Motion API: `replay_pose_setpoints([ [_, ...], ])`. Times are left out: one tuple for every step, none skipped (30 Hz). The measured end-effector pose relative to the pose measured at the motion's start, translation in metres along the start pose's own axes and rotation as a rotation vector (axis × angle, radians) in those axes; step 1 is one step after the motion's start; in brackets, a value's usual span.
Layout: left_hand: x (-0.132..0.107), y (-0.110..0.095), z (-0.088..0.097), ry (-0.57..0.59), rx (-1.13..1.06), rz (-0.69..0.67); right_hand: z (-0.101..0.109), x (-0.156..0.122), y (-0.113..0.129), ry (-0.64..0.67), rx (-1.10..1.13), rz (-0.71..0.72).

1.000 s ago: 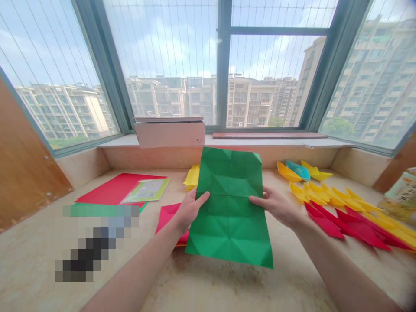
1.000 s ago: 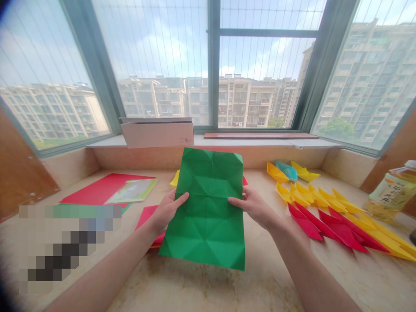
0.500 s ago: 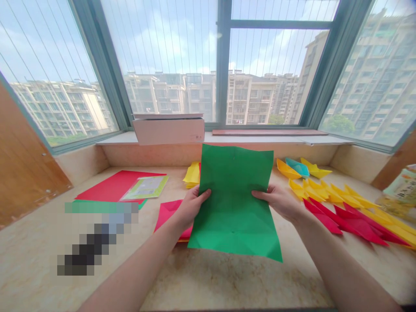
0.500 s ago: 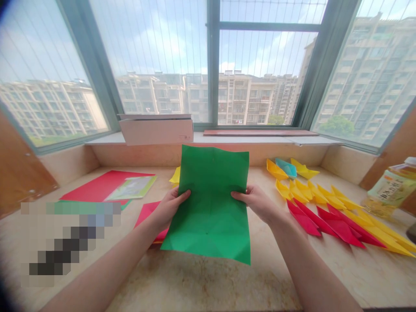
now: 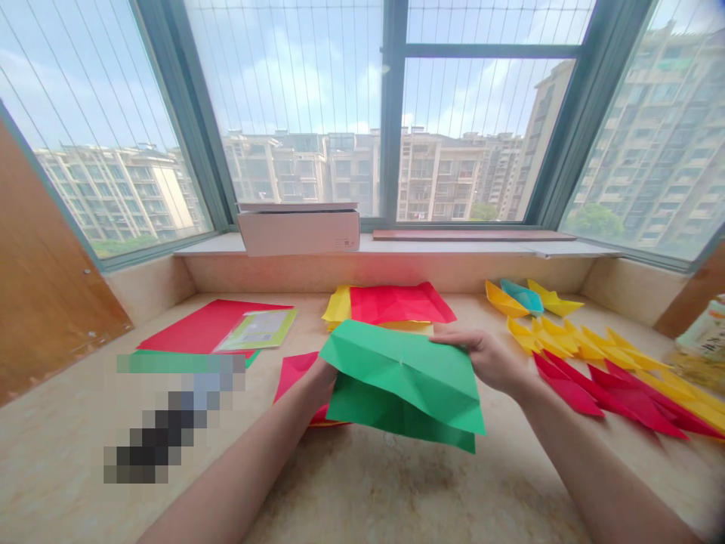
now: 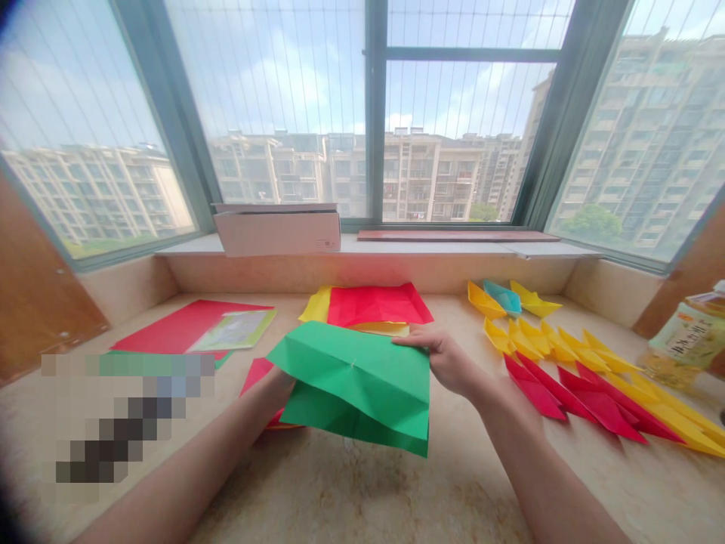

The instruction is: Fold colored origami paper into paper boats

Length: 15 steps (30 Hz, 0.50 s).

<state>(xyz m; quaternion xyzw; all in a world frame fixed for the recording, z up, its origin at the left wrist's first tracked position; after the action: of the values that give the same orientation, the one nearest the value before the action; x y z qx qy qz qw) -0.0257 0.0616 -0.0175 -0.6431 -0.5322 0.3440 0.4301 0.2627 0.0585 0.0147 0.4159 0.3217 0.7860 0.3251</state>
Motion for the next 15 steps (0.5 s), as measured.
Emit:
replay_pose_setpoints([
  [0.000,-0.001,-0.001,0.011,-0.016,0.038,-0.001,0.000,-0.001,-0.031,-0.036,0.018],
  [-0.001,-0.003,-0.001,0.022,-0.034,0.075,-0.001,0.000,-0.002,-0.059,-0.070,0.036],
  [-0.001,-0.006,-0.002,0.041,-0.056,0.111,-0.002,-0.001,-0.002,-0.082,-0.098,0.056],
  [-0.002,-0.009,-0.003,0.054,-0.107,0.155,-0.002,-0.001,-0.002,-0.096,-0.123,0.074],
  [-0.003,-0.013,-0.003,0.057,-0.143,0.157,-0.001,-0.002,-0.002,-0.104,-0.145,0.087],
  [-0.003,-0.017,-0.003,0.051,-0.159,0.150,-0.001,-0.002,-0.003,-0.108,-0.164,0.096],
  [-0.005,-0.019,-0.003,0.034,-0.162,0.153,0.000,-0.003,-0.003,-0.111,-0.181,0.103],
  [-0.006,-0.022,-0.002,0.011,-0.152,0.158,0.001,-0.003,-0.003,-0.116,-0.195,0.110],
  [-0.007,-0.023,-0.002,-0.011,-0.134,0.172,0.002,-0.004,-0.003,-0.119,-0.205,0.116],
  [-0.009,-0.024,-0.002,-0.026,-0.114,0.191,0.003,-0.004,-0.003,-0.120,-0.211,0.121],
  [-0.011,-0.025,-0.003,-0.031,-0.095,0.211,0.004,-0.004,-0.003,-0.123,-0.213,0.127],
  [-0.013,-0.025,-0.006,-0.029,-0.081,0.226,0.005,-0.004,-0.002,-0.126,-0.212,0.132],
  [-0.014,-0.025,-0.009,-0.013,-0.072,0.231,0.005,-0.004,-0.001,-0.133,-0.211,0.133],
  [-0.015,-0.026,-0.012,0.000,-0.068,0.222,0.005,-0.004,0.000,-0.145,-0.212,0.129],
  [-0.016,-0.026,-0.015,0.014,-0.064,0.199,0.006,-0.003,0.002,-0.165,-0.217,0.121],
])
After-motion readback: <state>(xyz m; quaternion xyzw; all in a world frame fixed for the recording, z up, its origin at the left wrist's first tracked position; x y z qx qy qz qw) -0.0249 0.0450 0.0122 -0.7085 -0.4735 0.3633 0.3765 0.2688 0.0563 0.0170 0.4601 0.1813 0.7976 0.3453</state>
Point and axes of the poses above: each hand's wrist, its own x-axis towards the middle knuckle, its own z-axis out of the back of the hand, y = z × x, the point moved 2 cm from there along x, towards the middle knuckle, and after that the axes turned 1 degree about -x, right-handed, at the moved point
